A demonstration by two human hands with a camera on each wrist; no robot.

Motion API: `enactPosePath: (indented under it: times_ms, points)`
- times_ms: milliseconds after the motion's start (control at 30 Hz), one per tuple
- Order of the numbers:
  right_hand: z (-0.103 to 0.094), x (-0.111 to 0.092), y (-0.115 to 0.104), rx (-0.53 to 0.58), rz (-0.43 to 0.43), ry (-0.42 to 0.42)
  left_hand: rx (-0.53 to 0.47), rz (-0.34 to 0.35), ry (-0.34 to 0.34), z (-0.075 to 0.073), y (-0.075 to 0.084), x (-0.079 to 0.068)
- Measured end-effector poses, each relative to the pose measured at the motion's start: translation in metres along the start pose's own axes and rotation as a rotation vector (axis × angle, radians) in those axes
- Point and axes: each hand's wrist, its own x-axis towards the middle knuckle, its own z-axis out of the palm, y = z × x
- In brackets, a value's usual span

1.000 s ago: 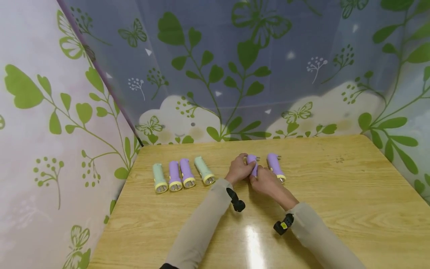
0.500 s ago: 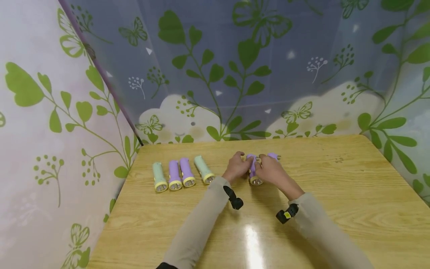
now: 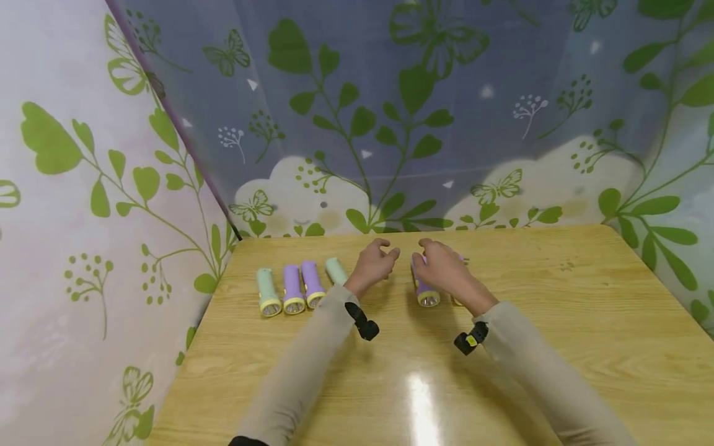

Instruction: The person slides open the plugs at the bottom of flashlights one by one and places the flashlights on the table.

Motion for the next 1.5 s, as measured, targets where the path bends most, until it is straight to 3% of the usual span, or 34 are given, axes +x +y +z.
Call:
enactPosePath:
  times_ms: [333, 633, 967, 1167, 1500]
  points:
    - [0.006, 0.015, -0.029, -0.058, -0.049, -0.014, 0.01, -0.02, 0.052, -0.048, -0.014, -0.017]
    - [0.023, 0.028, -0.042, -0.041, -0.091, -0.067, 0.08, -0.043, 0.124, -0.079, -0.029, -0.042]
    - [0.051, 0.035, -0.058, -0.054, -0.114, -0.094, 0.055, -0.063, 0.126, -0.095, -0.048, -0.067]
    - [0.075, 0.041, -0.068, -0.025, -0.122, -0.111, 0.091, -0.069, 0.148, -0.106, -0.057, -0.084]
    - [0.104, 0.048, -0.079, -0.009, -0.056, -0.122, 0.057, -0.067, 0.165, -0.115, -0.075, -0.101]
